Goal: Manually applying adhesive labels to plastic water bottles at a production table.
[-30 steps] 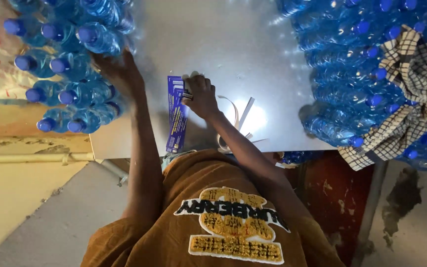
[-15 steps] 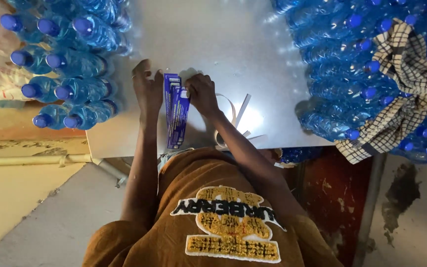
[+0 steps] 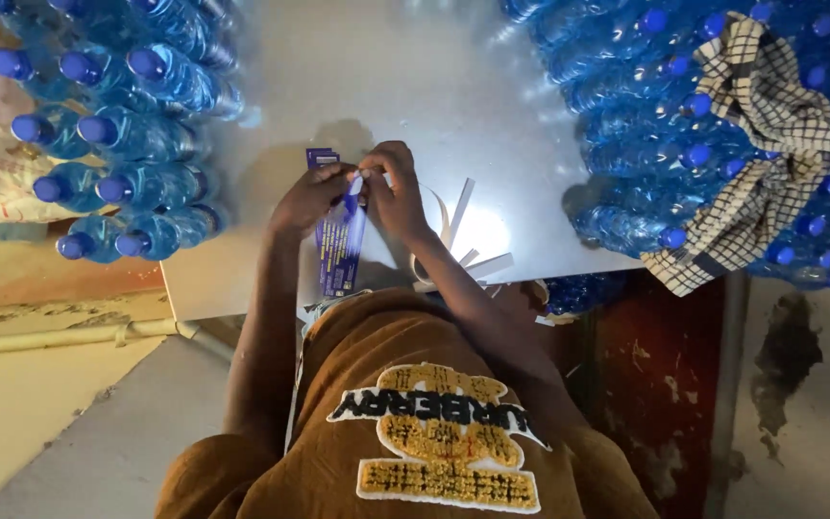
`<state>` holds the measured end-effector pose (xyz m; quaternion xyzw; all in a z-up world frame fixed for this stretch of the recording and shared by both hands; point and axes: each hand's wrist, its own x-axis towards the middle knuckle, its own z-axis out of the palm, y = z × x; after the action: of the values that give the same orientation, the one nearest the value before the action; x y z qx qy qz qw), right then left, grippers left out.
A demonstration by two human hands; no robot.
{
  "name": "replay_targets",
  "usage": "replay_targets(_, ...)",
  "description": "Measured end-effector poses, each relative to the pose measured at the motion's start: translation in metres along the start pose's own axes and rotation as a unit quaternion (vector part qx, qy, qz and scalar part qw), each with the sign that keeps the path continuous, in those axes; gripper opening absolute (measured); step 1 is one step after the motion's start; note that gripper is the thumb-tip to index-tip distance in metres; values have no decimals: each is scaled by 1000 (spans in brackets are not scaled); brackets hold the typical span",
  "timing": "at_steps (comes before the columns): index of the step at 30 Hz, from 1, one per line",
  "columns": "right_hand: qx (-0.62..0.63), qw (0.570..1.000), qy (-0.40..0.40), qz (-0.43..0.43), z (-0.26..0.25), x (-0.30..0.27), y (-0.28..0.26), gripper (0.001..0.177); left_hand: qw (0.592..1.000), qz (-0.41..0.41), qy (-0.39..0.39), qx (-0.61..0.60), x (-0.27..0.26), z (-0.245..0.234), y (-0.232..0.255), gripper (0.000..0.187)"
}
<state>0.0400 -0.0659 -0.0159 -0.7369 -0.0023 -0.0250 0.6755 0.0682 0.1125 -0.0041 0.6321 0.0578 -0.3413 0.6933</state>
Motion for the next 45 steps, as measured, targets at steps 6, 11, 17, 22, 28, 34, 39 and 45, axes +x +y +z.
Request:
replay_targets(6,127,987,83,54,-14,-18,-19,26,971,181,154,-29,7,28,10,18)
replay_targets(11,87,988,117,46,-24,-18,-54,12,956,235,175,21,-1,50,30,17)
replay_targets(17,117,985,115,46,-41,-23,-67,22,947,274,165,-15,-16,71,52,12)
replay_targets(22,111,987,94,67,-47,-29,-82,25,955,273,114,-3,-33,88,73,18)
replay_targets(28,72,989,116,54,-41,-40,-100,21,957,268,104,29,-58,118,98,40)
replay_targets(34,88,968,210,109,-73,-46,-109,10,952,265,118,-98,-27,108,64,29)
replay_targets(39,-19,968,245,59,-231,-97,0,28,927,228,114,276,10,91,7,16)
replay_targets(45,76,830,552,-22,-253,-111,-147,7,840,26,-161,517,-7,121,-78,25)
